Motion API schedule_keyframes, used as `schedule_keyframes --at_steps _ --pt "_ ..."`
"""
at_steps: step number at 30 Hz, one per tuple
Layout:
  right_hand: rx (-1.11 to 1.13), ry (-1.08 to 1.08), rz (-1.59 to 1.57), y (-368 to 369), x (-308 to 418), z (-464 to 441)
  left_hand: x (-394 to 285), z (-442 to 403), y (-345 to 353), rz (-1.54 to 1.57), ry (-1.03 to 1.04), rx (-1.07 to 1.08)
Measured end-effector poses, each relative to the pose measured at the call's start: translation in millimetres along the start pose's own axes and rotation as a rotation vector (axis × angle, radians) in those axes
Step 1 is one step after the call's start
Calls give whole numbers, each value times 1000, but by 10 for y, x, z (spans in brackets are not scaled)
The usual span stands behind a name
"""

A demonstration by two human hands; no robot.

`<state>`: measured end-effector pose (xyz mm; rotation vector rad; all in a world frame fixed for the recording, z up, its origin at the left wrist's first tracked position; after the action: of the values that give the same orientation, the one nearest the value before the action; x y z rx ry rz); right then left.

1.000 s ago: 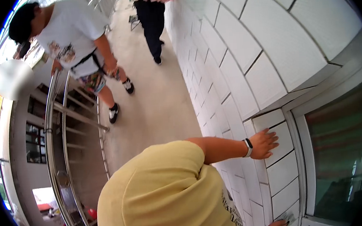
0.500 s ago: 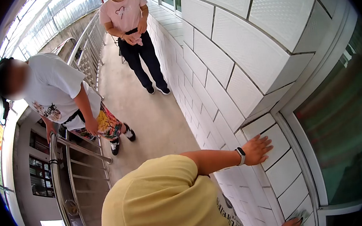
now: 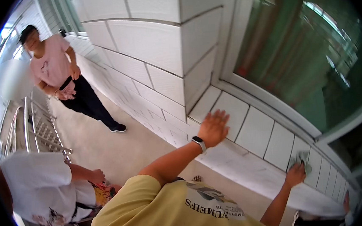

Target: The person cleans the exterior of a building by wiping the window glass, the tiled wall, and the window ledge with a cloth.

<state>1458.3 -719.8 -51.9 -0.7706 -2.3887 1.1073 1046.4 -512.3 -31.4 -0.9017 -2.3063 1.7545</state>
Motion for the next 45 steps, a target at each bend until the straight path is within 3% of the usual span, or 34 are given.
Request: schedule_keyframes --at_steps 3,4,13,28,33,45 --pt "49 22 1 -29 18 -25 -5 -15 -25 7 15 -37" --pt "-80 -55 -36 27 -37 -4 -16 -17 -44 6 21 -30" --pt "-21 40 109 105 -29 -8 -51 -32 -3 -43 83 -91" --pt "327 113 126 -20 151 -160 -78 -12 6 -52 68 -204" --pt "363 77 145 -7 183 -234 -80 -18 24 -50 65 -201" --pt "441 -1 170 404 290 -668 -67 9 -16 52 134 -434"
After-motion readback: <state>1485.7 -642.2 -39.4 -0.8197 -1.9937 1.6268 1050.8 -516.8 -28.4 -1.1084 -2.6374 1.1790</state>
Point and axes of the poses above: each hand's wrist, its own z-axis away from the middle knuckle, its own y-axis out of the palm, x = y × z, the point moved 6 cm from there along -z, towards the middle knuckle, and after that the axes turned 5 degrees about -y, right-handed, at the moved point
